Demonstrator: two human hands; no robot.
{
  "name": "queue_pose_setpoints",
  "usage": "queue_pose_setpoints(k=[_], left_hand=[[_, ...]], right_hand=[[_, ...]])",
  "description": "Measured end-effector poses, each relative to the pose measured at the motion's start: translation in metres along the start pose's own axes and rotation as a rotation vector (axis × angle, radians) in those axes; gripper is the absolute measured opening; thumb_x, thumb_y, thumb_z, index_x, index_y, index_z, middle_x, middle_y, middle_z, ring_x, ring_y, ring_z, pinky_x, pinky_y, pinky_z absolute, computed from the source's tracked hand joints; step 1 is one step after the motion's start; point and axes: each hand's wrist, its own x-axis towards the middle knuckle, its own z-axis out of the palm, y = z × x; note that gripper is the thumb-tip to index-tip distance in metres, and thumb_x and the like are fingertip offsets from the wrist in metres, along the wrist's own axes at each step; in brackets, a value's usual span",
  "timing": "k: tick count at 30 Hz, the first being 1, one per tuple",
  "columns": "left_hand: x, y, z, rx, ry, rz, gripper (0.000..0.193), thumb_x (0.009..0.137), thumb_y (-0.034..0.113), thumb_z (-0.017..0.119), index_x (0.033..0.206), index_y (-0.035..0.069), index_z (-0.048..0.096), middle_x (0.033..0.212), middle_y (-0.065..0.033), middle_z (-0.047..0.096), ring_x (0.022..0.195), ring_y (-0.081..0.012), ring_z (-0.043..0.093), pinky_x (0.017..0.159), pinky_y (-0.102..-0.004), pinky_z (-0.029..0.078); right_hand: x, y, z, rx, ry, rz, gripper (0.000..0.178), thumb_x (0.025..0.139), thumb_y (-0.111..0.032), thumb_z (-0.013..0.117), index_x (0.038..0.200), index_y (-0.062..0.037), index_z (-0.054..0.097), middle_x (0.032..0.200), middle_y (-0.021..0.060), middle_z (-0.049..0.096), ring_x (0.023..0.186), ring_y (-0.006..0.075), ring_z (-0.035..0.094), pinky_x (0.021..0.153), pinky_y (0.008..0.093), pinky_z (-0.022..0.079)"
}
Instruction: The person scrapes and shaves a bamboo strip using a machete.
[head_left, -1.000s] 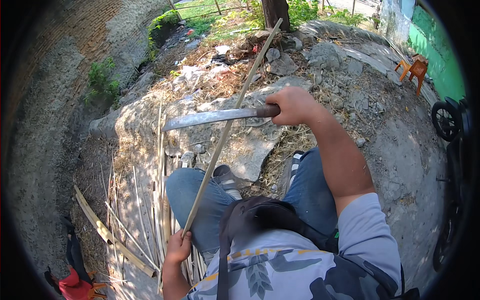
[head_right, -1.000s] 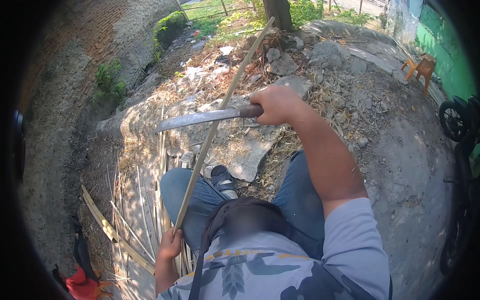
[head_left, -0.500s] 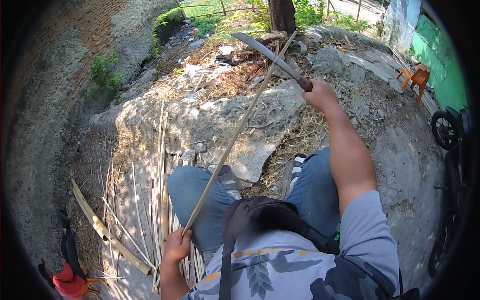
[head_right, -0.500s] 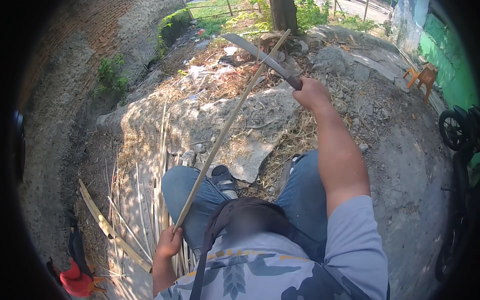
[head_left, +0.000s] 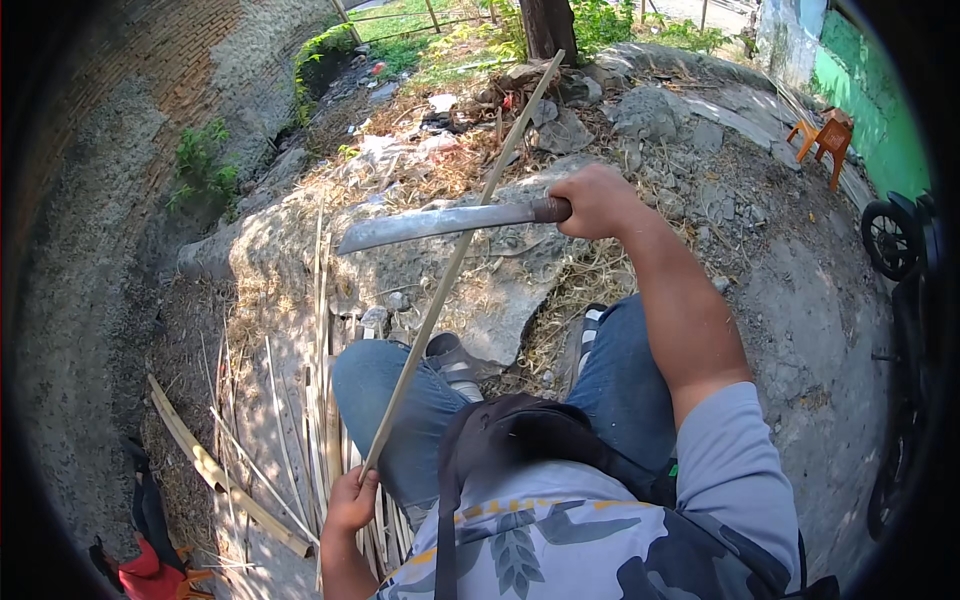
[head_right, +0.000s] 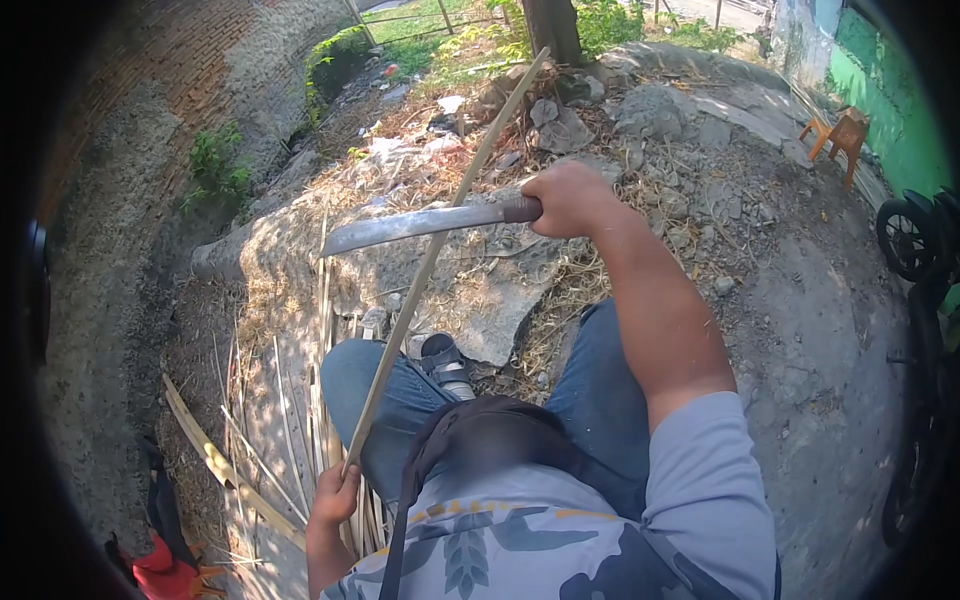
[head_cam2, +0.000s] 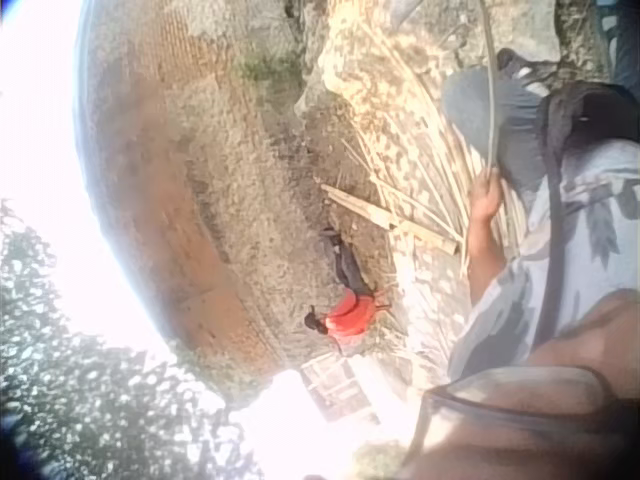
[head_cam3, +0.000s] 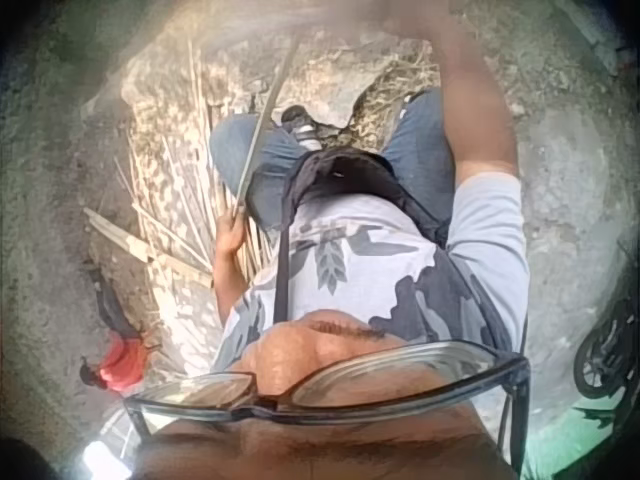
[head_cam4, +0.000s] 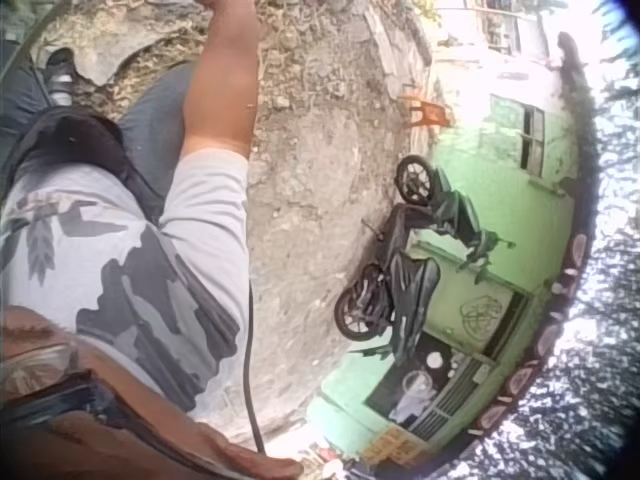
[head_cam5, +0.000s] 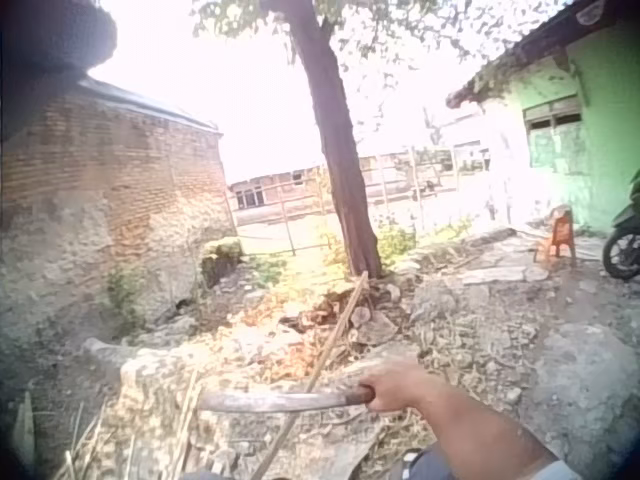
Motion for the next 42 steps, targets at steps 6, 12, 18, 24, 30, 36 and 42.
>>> queue_pose_setpoints(k=[6, 12, 18, 24, 30, 36, 42], left_hand=[[-0.055, -0.019, -0.048, 0.287, 0.081, -0.137, 0.04, 0.096, 0.031, 0.068, 0.076, -0.002, 0.065, 0.054, -0.0109, 0.053, 0.052, -0.0153, 0.049, 0.051, -0.0381, 0.042], [-0.092, -0.038, -0.052, 0.261, 0.078, -0.158, 0.029, 0.093, 0.023, 0.068, 0.079, -0.003, 0.069, 0.053, -0.0155, 0.055, 0.048, -0.018, 0.055, 0.05, -0.0388, 0.043], [-0.097, -0.054, -0.045, 0.215, 0.092, -0.207, 0.03, 0.093, 0.023, 0.068, 0.079, -0.003, 0.069, 0.053, -0.012, 0.055, 0.051, -0.0122, 0.054, 0.05, -0.0376, 0.042], [-0.099, -0.085, -0.038, 0.153, 0.073, -0.257, 0.033, 0.095, 0.026, 0.068, 0.077, -0.002, 0.067, 0.054, -0.0068, 0.052, 0.053, -0.0116, 0.048, 0.051, -0.0364, 0.041], [-0.097, -0.1, -0.04, 0.216, 0.072, -0.226, 0.039, 0.096, 0.032, 0.068, 0.075, 0.0, 0.064, 0.054, -0.0084, 0.052, 0.051, -0.0144, 0.05, 0.051, -0.0377, 0.041], [-0.093, -0.084, -0.038, 0.149, 0.065, -0.252, 0.038, 0.096, 0.031, 0.069, 0.075, 0.0, 0.065, 0.055, -0.0077, 0.056, 0.053, -0.0144, 0.054, 0.053, -0.0374, 0.044], [-0.098, -0.113, -0.035, 0.146, 0.07, -0.213, 0.038, 0.097, 0.03, 0.069, 0.074, 0.0, 0.064, 0.053, -0.0046, 0.052, 0.053, -0.0113, 0.051, 0.052, -0.0355, 0.043]], right_hand=[[0.003, 0.03, 0.014, -0.053, 0.033, 0.058, 0.023, 0.067, -0.024, 0.07, 0.086, -0.0112, 0.071, 0.083, 0.0128, 0.071, 0.089, 0.0378, 0.069, 0.077, 0.0508, 0.054], [0.006, 0.038, 0.015, -0.071, -0.104, 0.397, 0.029, 0.074, -0.028, 0.068, 0.099, -0.0158, 0.075, 0.102, 0.0124, 0.074, 0.1, 0.0342, 0.07, 0.088, 0.0476, 0.055], [0.005, 0.015, 0.017, -0.041, -0.215, 0.237, 0.027, 0.072, -0.027, 0.067, 0.096, -0.0159, 0.075, 0.099, 0.0125, 0.074, 0.098, 0.0344, 0.07, 0.084, 0.0483, 0.056], [0.009, 0.0, 0.015, -0.09, -0.149, -0.019, 0.028, 0.067, -0.027, 0.07, 0.092, -0.014, 0.074, 0.088, 0.0157, 0.072, 0.086, 0.0382, 0.07, 0.08, 0.0507, 0.054], [-0.007, 0.065, 0.027, 0.091, 0.107, 0.537, 0.031, 0.073, -0.029, 0.069, 0.098, -0.0125, 0.073, 0.091, 0.0146, 0.074, 0.088, 0.0342, 0.071, 0.08, 0.0473, 0.055], [-0.014, 0.084, 0.027, 0.206, 0.088, 0.649, 0.041, 0.072, -0.031, 0.07, 0.109, -0.0141, 0.075, 0.092, 0.0138, 0.074, 0.087, 0.0311, 0.072, 0.08, 0.0449, 0.055], [-0.006, 0.05, 0.009, 0.188, -0.087, 0.426, 0.042, 0.072, -0.032, 0.071, 0.11, -0.0142, 0.075, 0.099, 0.0155, 0.074, 0.097, 0.0341, 0.071, 0.087, 0.0458, 0.056]])
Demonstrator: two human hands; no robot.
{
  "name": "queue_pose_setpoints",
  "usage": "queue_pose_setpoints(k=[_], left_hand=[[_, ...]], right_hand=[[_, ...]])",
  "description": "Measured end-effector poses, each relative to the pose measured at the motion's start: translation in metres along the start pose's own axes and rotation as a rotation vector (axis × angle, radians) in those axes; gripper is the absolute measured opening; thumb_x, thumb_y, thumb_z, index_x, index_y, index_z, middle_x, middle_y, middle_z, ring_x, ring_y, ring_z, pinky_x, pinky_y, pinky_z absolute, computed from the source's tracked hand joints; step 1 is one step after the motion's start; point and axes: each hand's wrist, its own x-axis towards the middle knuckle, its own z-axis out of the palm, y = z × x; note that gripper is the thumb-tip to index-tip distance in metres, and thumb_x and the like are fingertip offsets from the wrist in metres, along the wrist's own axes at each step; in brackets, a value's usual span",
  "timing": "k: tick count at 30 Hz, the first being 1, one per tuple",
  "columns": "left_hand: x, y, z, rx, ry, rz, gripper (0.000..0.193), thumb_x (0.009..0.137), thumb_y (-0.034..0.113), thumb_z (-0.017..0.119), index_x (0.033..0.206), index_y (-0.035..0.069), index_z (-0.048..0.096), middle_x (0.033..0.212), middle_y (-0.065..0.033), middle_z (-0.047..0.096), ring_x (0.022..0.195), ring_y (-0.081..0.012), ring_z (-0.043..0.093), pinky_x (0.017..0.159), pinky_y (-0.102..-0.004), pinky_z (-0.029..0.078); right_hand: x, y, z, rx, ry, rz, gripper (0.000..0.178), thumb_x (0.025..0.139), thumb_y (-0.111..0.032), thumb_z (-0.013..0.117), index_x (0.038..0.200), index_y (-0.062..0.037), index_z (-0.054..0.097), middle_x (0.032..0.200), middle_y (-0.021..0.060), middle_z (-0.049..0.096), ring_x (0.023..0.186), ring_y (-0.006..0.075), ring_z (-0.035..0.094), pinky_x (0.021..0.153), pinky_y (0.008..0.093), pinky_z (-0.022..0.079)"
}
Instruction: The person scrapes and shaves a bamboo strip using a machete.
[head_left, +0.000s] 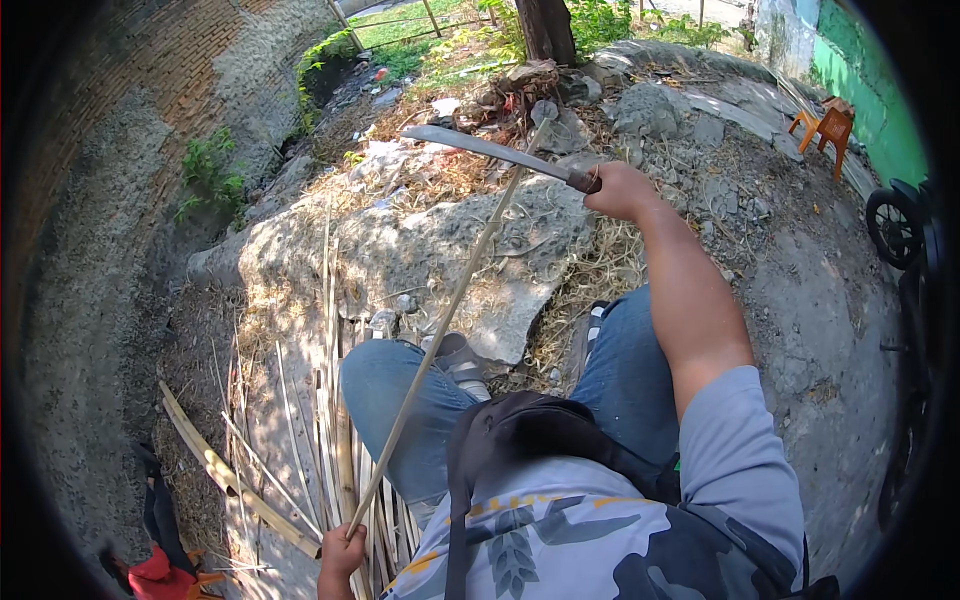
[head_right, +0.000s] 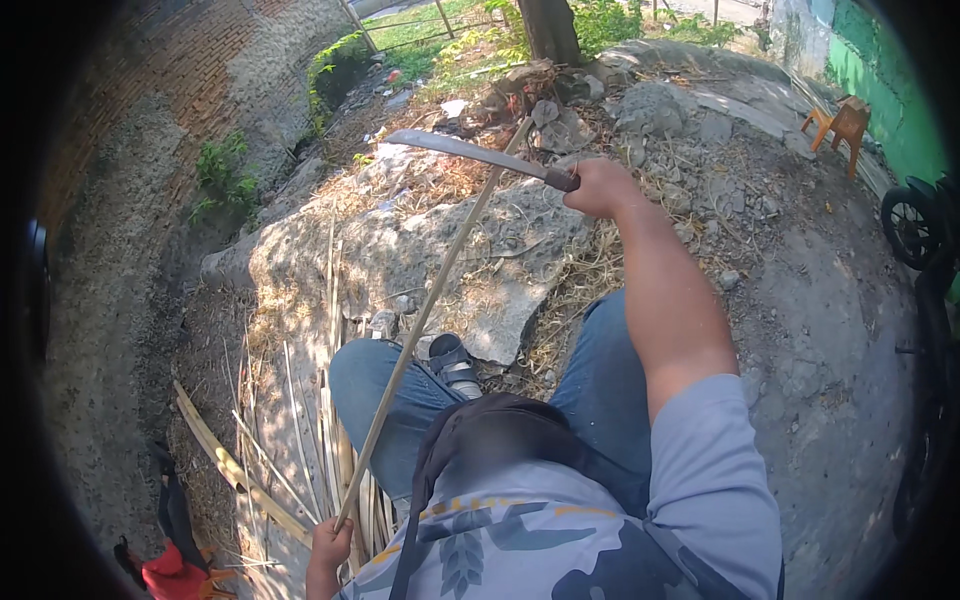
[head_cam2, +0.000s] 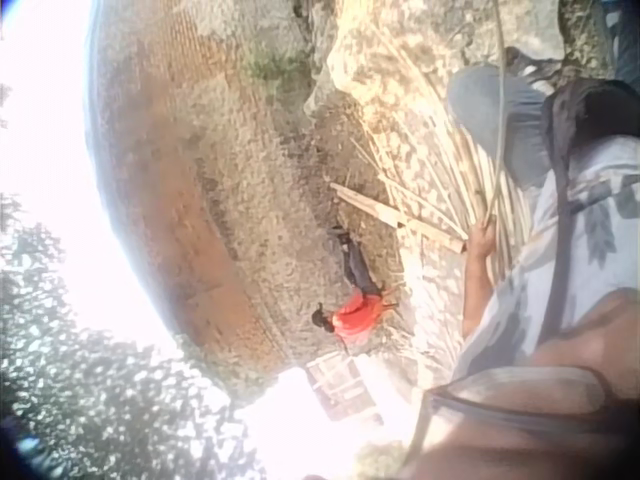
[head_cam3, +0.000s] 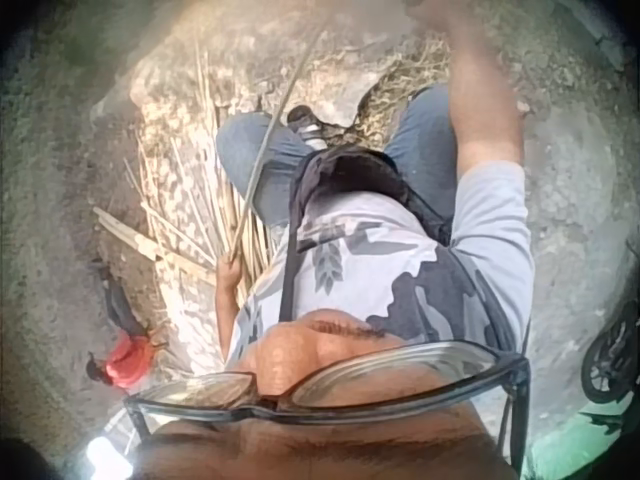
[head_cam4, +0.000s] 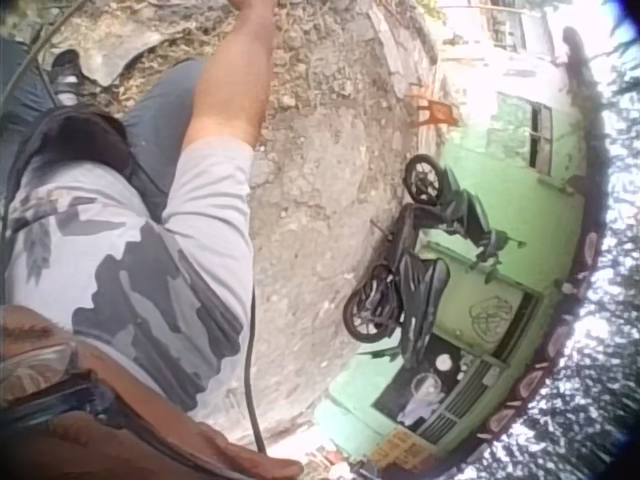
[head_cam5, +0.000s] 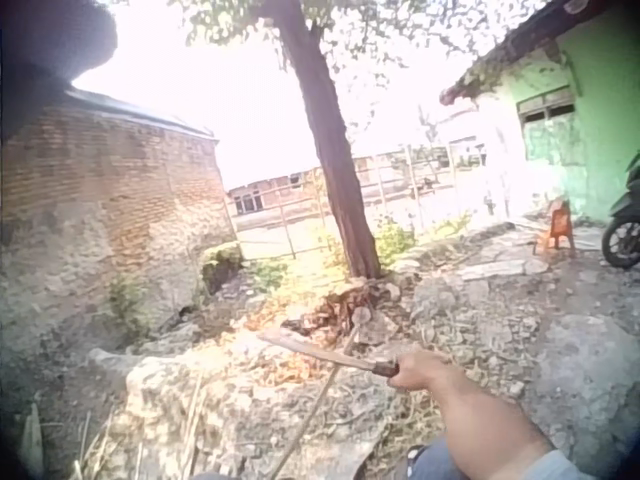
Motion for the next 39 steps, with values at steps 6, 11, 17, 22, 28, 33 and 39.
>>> queue_pose_setpoints(k=[6, 11, 17, 22, 28, 33, 39], left_hand=[[-0.002, 0.003, 0.006, -0.026, 0.022, -0.001, 0.036, 0.096, 0.027, 0.07, 0.074, 0.0, 0.064, 0.055, -0.0053, 0.054, 0.054, -0.0119, 0.05, 0.052, -0.0358, 0.042], [-0.005, 0.0, 0.017, -0.037, 0.073, 0.055, 0.034, 0.097, 0.025, 0.069, 0.076, -0.001, 0.065, 0.055, -0.0079, 0.055, 0.054, -0.014, 0.051, 0.053, -0.0368, 0.042], [0.001, 0.032, 0.023, 0.006, 0.211, 0.122, 0.03, 0.098, 0.02, 0.065, 0.079, -0.003, 0.062, 0.058, -0.015, 0.055, 0.052, -0.0195, 0.051, 0.053, -0.0396, 0.042], [0.022, 0.08, 0.014, 0.051, 0.375, 0.121, 0.029, 0.097, 0.016, 0.063, 0.076, -0.004, 0.055, 0.058, -0.019, 0.054, 0.05, -0.0277, 0.05, 0.051, -0.0413, 0.039], [0.039, 0.115, 0.022, -0.16, 0.256, 0.209, 0.037, 0.099, 0.027, 0.067, 0.077, -0.002, 0.059, 0.057, -0.0058, 0.052, 0.058, -0.0119, 0.047, 0.052, -0.0365, 0.04], [0.044, 0.125, 0.026, -0.2, 0.132, 0.159, 0.041, 0.101, 0.035, 0.066, 0.08, 0.0, 0.06, 0.064, 0.0004, 0.053, 0.063, -0.0093, 0.046, 0.055, -0.032, 0.041], [0.045, 0.113, 0.035, -0.284, 0.126, 0.172, 0.037, 0.102, 0.034, 0.065, 0.086, 0.0, 0.063, 0.066, 0.0028, 0.054, 0.063, -0.0079, 0.045, 0.056, -0.0298, 0.04]], right_hand=[[-0.001, -0.024, 0.005, -0.136, -0.047, -0.232, 0.04, 0.069, -0.032, 0.073, 0.104, -0.012, 0.075, 0.098, 0.0158, 0.074, 0.091, 0.0349, 0.071, 0.082, 0.0457, 0.055], [0.01, 0.007, 0.008, 0.307, -0.029, -0.116, 0.035, 0.07, -0.029, 0.074, 0.096, -0.0054, 0.071, 0.081, 0.0113, 0.069, 0.076, 0.026, 0.068, 0.069, 0.0402, 0.052], [0.03, 0.041, 0.029, 1.22, 0.234, 0.283, 0.015, 0.086, -0.021, 0.066, 0.078, -0.0109, 0.06, 0.062, -0.003, 0.051, 0.05, 0.0104, 0.047, 0.049, 0.0302, 0.041], [0.039, 0.074, 0.028, 1.23, 0.358, 0.425, 0.016, 0.084, -0.023, 0.066, 0.083, -0.0068, 0.064, 0.068, 0.0005, 0.059, 0.053, 0.0134, 0.056, 0.053, 0.0299, 0.047], [0.009, 0.038, -0.007, 0.268, 0.543, 0.496, 0.038, 0.083, -0.035, 0.066, 0.11, -0.0094, 0.074, 0.106, 0.0176, 0.074, 0.106, 0.0358, 0.07, 0.088, 0.0484, 0.054], [0.004, 0.014, -0.004, -0.01, 0.336, 0.377, 0.036, 0.082, -0.032, 0.067, 0.114, -0.0162, 0.072, 0.107, 0.0141, 0.075, 0.103, 0.0351, 0.071, 0.089, 0.0485, 0.055], [0.015, 0.028, 0.014, -0.038, 0.085, 0.432, 0.043, 0.078, -0.029, 0.07, 0.117, -0.0116, 0.072, 0.112, 0.0162, 0.074, 0.103, 0.0331, 0.072, 0.09, 0.046, 0.056]])
